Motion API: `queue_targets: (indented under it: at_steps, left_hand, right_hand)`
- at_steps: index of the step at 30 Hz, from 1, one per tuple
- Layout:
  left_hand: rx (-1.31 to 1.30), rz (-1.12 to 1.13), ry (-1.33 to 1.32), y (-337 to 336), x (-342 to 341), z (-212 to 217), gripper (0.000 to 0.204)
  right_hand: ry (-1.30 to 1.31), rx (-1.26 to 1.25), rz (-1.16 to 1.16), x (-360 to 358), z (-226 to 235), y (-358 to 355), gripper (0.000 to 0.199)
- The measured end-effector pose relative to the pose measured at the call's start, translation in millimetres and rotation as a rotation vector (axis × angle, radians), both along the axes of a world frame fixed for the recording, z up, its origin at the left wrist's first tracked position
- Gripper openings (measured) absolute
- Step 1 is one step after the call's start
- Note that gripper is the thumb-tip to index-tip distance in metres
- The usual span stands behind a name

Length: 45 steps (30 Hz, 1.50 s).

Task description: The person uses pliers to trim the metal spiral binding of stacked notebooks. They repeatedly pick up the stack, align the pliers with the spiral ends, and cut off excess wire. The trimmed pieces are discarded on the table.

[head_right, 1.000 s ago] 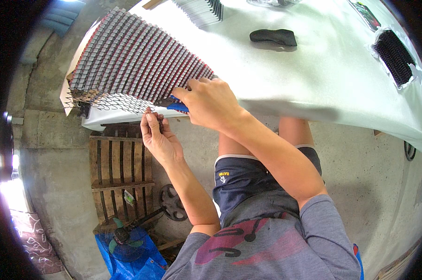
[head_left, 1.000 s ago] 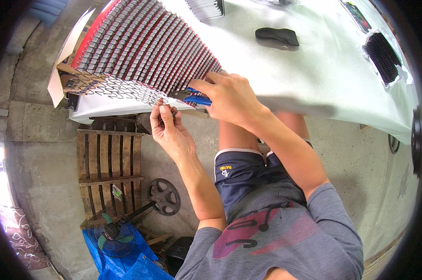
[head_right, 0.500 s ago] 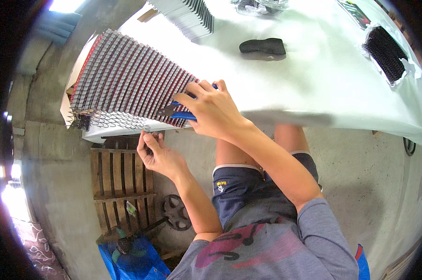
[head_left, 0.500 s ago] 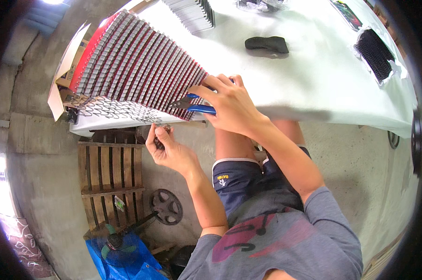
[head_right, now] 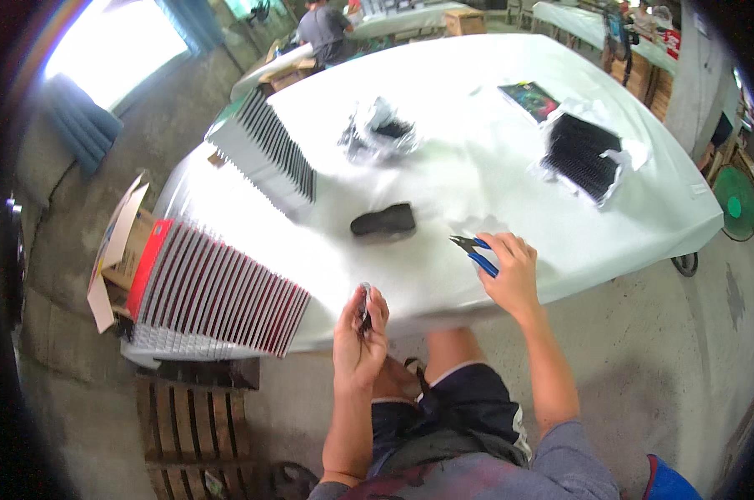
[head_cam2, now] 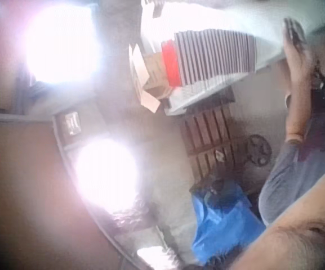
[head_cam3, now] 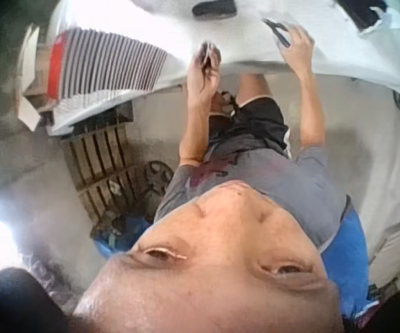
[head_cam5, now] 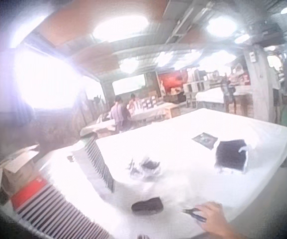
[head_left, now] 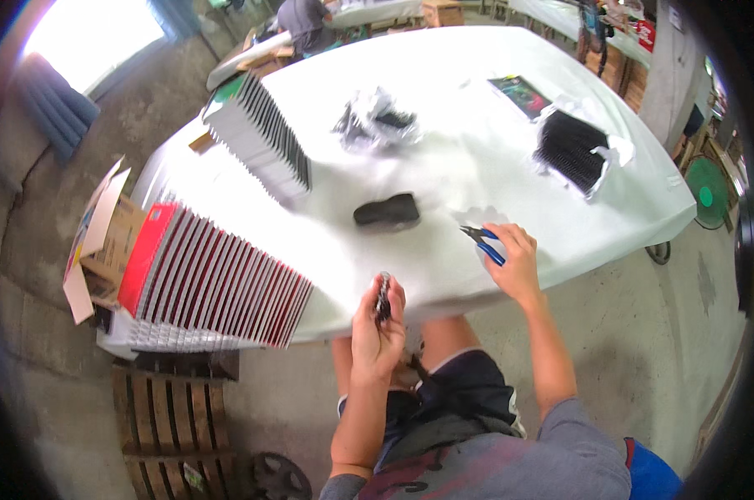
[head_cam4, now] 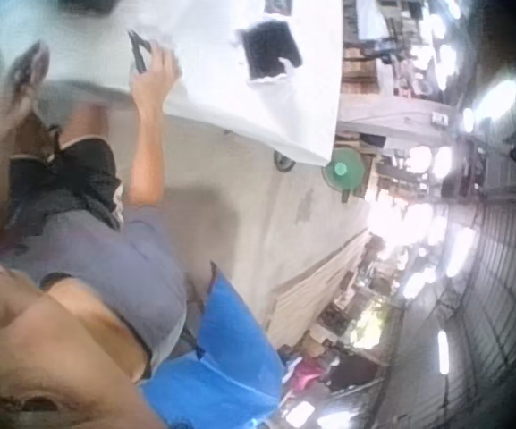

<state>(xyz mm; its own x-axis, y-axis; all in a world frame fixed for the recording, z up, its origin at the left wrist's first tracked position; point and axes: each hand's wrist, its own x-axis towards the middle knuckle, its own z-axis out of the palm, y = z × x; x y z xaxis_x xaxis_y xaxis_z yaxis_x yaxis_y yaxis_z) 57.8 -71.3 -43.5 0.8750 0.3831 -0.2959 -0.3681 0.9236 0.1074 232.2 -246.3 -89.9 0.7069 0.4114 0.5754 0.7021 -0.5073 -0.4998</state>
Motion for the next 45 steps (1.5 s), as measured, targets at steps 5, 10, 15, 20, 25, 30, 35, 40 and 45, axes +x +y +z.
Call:
queue_targets:
  at_steps: [5,10,15,20,25,30,35,40,45]
  left_hand:
    - [0.176,0.062,-0.08,55,150,23,0.012]
    - [0.572,0.138,0.273,104,263,82,0.07]
    - [0.754,0.175,0.191,81,260,138,0.082]
    - [0.853,0.13,-0.068,70,206,150,0.065]
    - [1.062,0.009,-0.222,1,88,102,0.046]
    - [1.451,-0.258,-0.132,-13,-30,40,0.024]
    - [1.383,-0.053,0.334,-1,-124,7,0.017]
    - [1.408,0.415,0.779,28,-179,-6,0.009]
    - [1.286,0.795,0.818,47,-183,0,0.033]
  right_hand:
    - [-0.01,-0.003,-0.043,10,-10,-13,0.05]
    - [-0.023,-0.018,-0.026,10,-8,-7,0.053]
    - [0.027,-0.006,-0.066,8,-5,-11,0.051]
    - [0.016,-0.024,-0.098,9,-5,-7,0.051]
    - [-0.009,-0.048,-0.189,9,-7,-11,0.052]
    - [0.021,-0.045,-0.173,7,-12,-5,0.053]
    - [0.127,0.27,0.098,-26,1,30,0.054]
    - [0.061,0.151,0.381,-92,41,78,0.055]
    - [0.049,0.061,0.655,-140,46,114,0.056]
